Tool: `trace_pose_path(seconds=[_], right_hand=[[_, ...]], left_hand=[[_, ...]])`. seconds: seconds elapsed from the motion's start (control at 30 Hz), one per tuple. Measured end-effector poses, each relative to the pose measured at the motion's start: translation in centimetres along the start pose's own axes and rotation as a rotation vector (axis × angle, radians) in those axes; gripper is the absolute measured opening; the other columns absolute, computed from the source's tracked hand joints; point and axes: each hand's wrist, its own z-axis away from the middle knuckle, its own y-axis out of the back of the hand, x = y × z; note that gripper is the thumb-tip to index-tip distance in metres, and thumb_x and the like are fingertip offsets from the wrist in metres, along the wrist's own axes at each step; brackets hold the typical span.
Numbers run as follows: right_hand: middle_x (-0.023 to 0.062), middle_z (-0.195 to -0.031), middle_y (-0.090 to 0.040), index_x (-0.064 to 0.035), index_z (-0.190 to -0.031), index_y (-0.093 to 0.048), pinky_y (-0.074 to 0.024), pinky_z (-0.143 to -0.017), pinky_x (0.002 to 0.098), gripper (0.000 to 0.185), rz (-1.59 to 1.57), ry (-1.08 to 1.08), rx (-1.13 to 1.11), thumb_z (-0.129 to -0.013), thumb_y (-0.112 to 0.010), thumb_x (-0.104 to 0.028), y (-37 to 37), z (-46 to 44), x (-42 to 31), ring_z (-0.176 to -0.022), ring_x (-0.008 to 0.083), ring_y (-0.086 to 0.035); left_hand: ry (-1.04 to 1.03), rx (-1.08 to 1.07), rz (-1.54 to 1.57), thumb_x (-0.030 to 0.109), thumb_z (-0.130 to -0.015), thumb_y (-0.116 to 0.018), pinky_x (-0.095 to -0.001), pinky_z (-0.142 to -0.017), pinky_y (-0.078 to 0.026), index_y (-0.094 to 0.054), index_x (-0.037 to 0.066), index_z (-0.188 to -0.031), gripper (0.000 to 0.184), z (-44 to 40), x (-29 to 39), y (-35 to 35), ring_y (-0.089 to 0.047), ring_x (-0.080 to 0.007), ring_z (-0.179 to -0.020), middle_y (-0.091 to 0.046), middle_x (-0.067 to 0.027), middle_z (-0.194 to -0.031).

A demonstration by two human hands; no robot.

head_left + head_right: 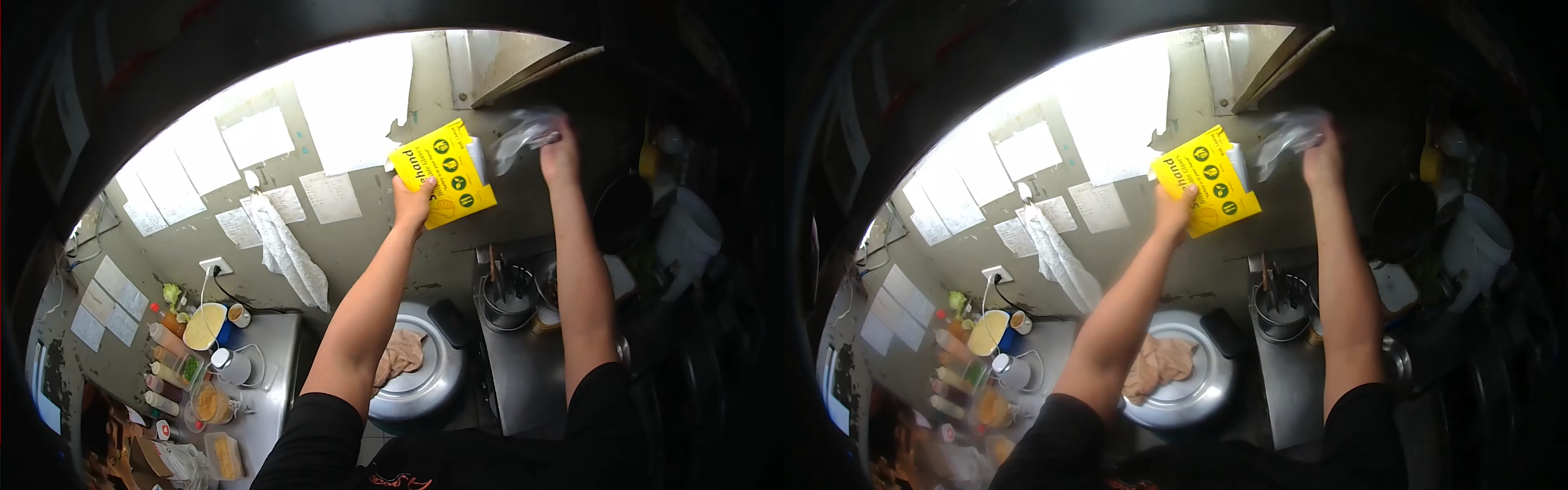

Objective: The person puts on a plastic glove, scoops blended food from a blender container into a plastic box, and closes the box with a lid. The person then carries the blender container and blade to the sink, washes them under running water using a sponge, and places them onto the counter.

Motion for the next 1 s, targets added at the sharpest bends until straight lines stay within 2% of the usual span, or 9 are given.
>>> trace_pose_path(seconds=[0.2, 0.3, 0.43, 0.57, 0.63, 0.73, 0.83, 0.93, 1.0], right_hand=[[0.0014, -0.097, -0.059, -0.0098, -0.100, -0.052, -0.0498, -0.069, 0.0260, 0.013, 0.116, 0.144, 0.010, -0.092, -0.061, -0.016, -1.4, 7.3, -0.8, -0.082, 0.0111, -0.058], [0.0001, -0.085, -0.057, -0.0090, -0.092, -0.050, -0.0455, -0.066, 0.0201, 0.008, 0.223, 0.081, -0.174, -0.093, -0.059, -0.010, -3.4, 12.4, 0.3, -0.074, 0.0048, -0.053], [-0.0053, -0.074, -0.047, -0.0092, -0.084, -0.049, -0.0349, -0.056, 0.0156, 0.024, 0.689, 0.066, -0.426, -0.081, -0.072, -0.001, -4.8, 17.9, 2.8, -0.064, 0.0007, -0.042], [0.0015, -0.095, -0.053, -0.0066, -0.104, -0.053, -0.0401, -0.079, 0.0253, 0.038, 0.664, 0.186, -0.528, -0.075, -0.078, -0.011, -5.6, 20.3, 2.8, -0.087, 0.0095, -0.049], [0.0163, -0.136, -0.038, -0.0029, -0.139, -0.032, -0.0350, -0.097, 0.0317, 0.066, 0.517, -0.111, -0.494, -0.091, -0.056, -0.042, -5.8, 21.0, 2.5, -0.119, 0.0192, -0.041], [0.0226, -0.148, -0.026, -0.0010, -0.148, -0.013, -0.0271, -0.107, 0.0395, 0.095, 0.220, -0.852, -0.597, -0.086, -0.058, -0.056, -2.9, 23.5, 10.0, -0.133, 0.0326, -0.031], [0.0161, -0.125, -0.054, -0.0003, -0.133, -0.044, -0.0405, -0.095, 0.0333, 0.059, -0.225, -1.355, -0.776, -0.089, -0.064, -0.034, -5.3, 30.1, 13.4, -0.112, 0.0215, -0.053], [0.0019, -0.086, -0.061, -0.0030, -0.100, -0.062, -0.0462, -0.074, 0.0275, 0.016, -0.128, -1.230, -0.678, -0.085, -0.065, -0.009, -6.3, 33.0, 15.9, -0.081, 0.0126, -0.058], [0.0085, -0.107, -0.058, -0.0047, -0.116, -0.054, -0.0428, -0.087, 0.0326, 0.035, -0.362, -1.178, -0.583, -0.089, -0.062, -0.025, -7.7, 34.8, 16.8, -0.101, 0.0178, -0.055]], left_hand=[[0.246, 0.274, -0.165, 0.049, -0.081, -0.068, -0.0392, -0.092, -0.041, -0.039, -0.001, -0.123, 0.072, 4.9, 0.9, -0.1, -0.048, -0.0231, -0.110, -0.053, -0.0180, -0.112], [0.406, -0.309, 0.357, 0.045, -0.085, -0.066, -0.0355, -0.091, -0.042, -0.042, 0.001, -0.125, 0.065, 10.1, 4.6, 0.2, -0.048, -0.0194, -0.109, -0.052, -0.0151, -0.118], [0.017, -0.263, 0.229, 0.025, -0.089, -0.066, -0.0262, -0.083, -0.045, -0.054, 0.000, -0.119, 0.041, 12.5, 7.1, 1.3, -0.056, -0.0119, -0.098, -0.060, -0.0079, -0.110], [0.017, 0.055, 0.134, 0.013, -0.093, -0.059, -0.0245, -0.077, -0.049, -0.067, -0.003, -0.098, 0.018, 13.9, 6.9, 5.8, -0.061, -0.0117, -0.085, -0.067, -0.0068, -0.093], [0.058, -0.028, 0.274, 0.015, -0.096, -0.055, -0.0264, -0.082, -0.048, -0.062, -0.003, -0.112, 0.025, 14.4, 6.7, 9.9, -0.060, -0.0127, -0.092, -0.066, -0.0074, -0.102], [0.218, -0.134, 0.221, 0.019, -0.096, -0.054, -0.0291, -0.089, -0.047, -0.057, -0.002, -0.120, 0.032, 17.0, 7.9, 15.1, -0.057, -0.0154, -0.103, -0.062, -0.0072, -0.113], [0.284, -0.080, 0.164, 0.021, -0.098, -0.050, -0.0292, -0.096, -0.042, -0.054, -0.001, -0.127, 0.036, 20.7, 9.9, 18.9, -0.054, -0.0149, -0.109, -0.060, -0.0068, -0.118], [0.414, 0.162, -0.070, 0.021, -0.099, -0.048, -0.0320, -0.094, -0.043, -0.054, 0.000, -0.126, 0.035, 24.9, 12.6, 24.5, -0.045, -0.0159, -0.122, -0.045, -0.0102, -0.139], [0.339, 0.198, 0.001, 0.021, -0.099, -0.048, -0.0326, -0.094, -0.043, -0.056, 0.000, -0.124, 0.034, 28.2, 13.4, 28.3, -0.043, -0.0163, -0.124, -0.045, -0.0108, -0.140]])
